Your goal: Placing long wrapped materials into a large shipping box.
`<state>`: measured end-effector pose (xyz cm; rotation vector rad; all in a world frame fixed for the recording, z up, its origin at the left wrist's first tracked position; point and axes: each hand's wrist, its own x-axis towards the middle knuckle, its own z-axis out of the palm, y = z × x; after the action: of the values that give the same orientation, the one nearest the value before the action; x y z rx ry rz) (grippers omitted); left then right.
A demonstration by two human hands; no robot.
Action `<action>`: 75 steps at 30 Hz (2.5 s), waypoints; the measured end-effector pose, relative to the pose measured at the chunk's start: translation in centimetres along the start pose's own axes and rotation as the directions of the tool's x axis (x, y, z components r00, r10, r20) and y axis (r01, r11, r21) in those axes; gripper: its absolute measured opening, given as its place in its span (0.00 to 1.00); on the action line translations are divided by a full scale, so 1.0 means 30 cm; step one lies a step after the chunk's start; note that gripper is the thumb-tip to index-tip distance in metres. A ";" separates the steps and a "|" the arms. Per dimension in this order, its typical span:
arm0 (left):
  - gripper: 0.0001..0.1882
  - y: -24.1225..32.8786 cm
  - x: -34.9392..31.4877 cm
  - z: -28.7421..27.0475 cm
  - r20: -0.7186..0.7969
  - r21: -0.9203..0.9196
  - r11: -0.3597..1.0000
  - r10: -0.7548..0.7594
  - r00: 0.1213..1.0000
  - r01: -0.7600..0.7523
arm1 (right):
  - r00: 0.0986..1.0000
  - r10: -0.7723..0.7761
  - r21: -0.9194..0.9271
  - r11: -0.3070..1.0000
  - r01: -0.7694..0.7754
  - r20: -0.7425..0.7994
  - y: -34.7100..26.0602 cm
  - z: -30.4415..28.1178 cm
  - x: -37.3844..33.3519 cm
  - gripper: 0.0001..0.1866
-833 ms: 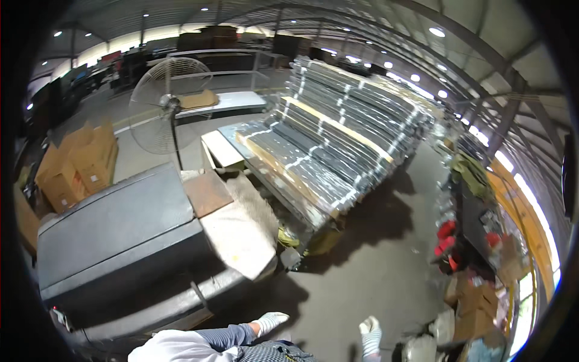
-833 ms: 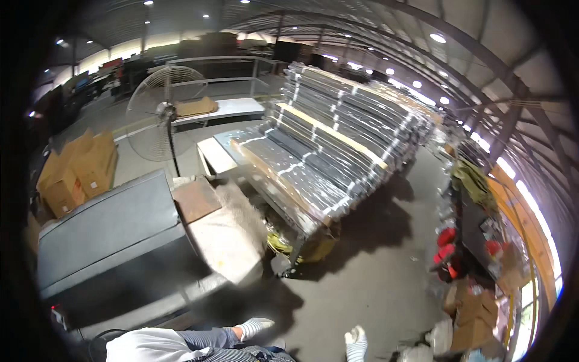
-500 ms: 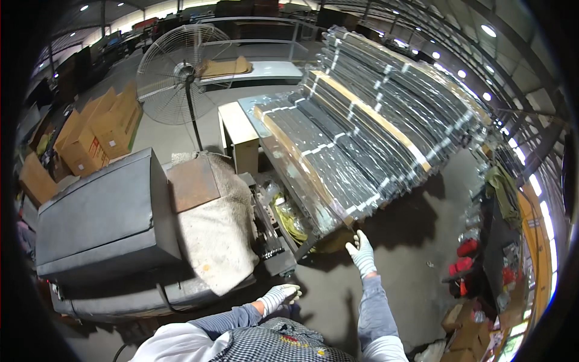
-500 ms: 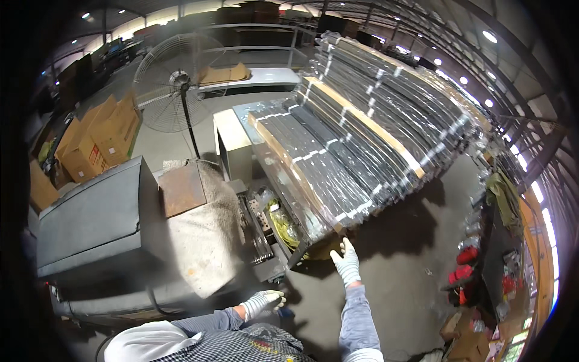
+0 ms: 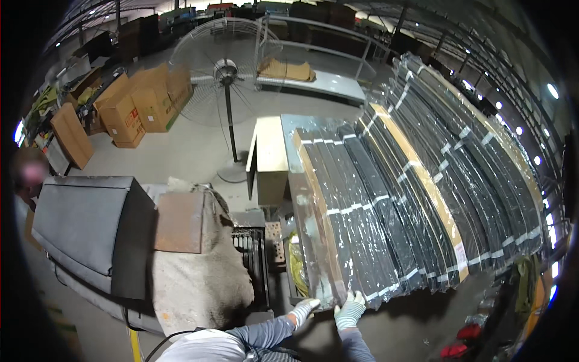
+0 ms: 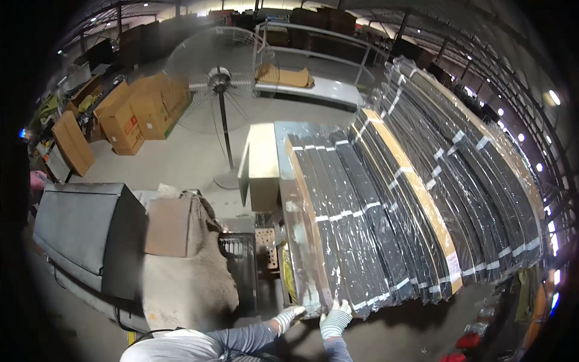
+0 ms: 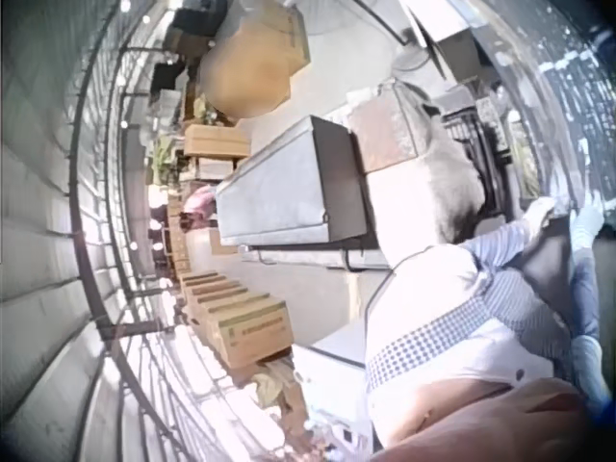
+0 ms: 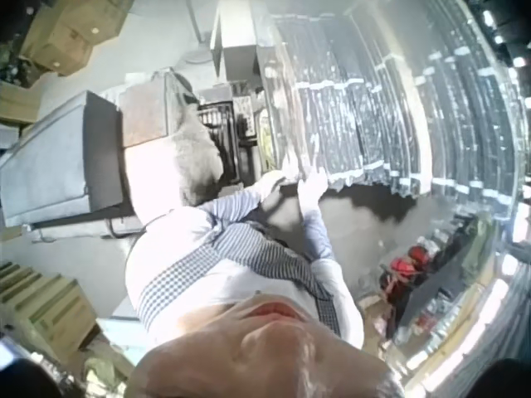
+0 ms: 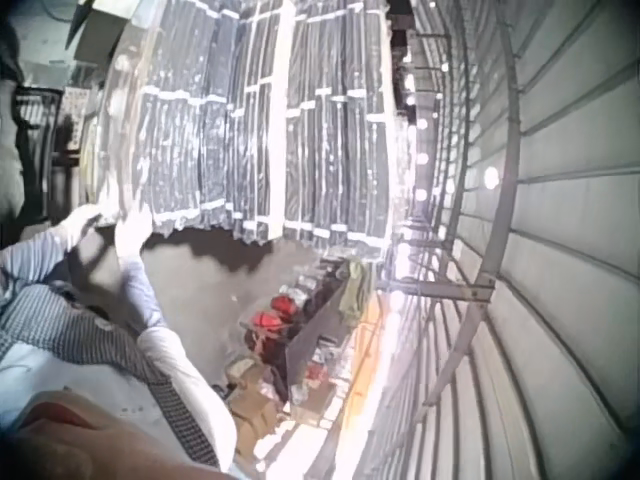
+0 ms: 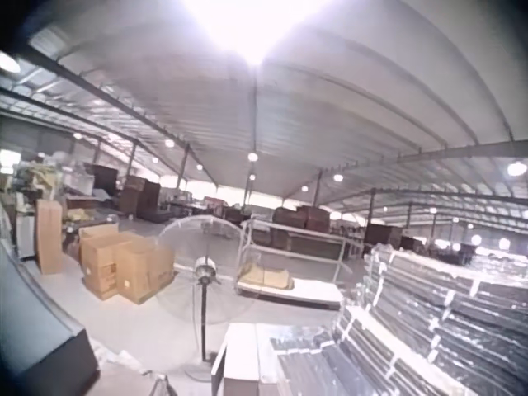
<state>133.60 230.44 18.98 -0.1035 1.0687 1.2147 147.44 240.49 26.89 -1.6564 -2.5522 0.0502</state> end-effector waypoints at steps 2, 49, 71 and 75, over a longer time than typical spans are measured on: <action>0.16 0.031 0.065 0.035 0.047 -0.003 0.999 0.050 0.998 -0.050 | 0.982 0.120 0.053 0.992 -0.114 -0.144 0.013 -0.002 0.071 0.44; 0.35 -0.621 -0.027 0.512 -0.161 -0.398 0.918 -0.060 0.985 -0.009 | 0.803 -0.542 0.612 0.731 0.302 0.250 1.226 0.097 -0.195 0.59; 0.28 -0.199 -0.193 0.115 -0.558 -0.642 0.501 0.214 0.802 -0.580 | 0.474 -0.864 0.349 0.503 0.791 0.169 0.210 -0.290 0.230 0.58; 0.30 -0.131 -0.308 0.156 -0.462 -0.736 0.460 0.198 0.865 -0.498 | 0.434 -0.893 0.337 0.447 0.829 0.116 0.152 -0.300 0.249 0.59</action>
<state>139.99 225.08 26.25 -0.9084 0.6681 2.1025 149.48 248.93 35.97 -0.0571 -3.1093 0.5084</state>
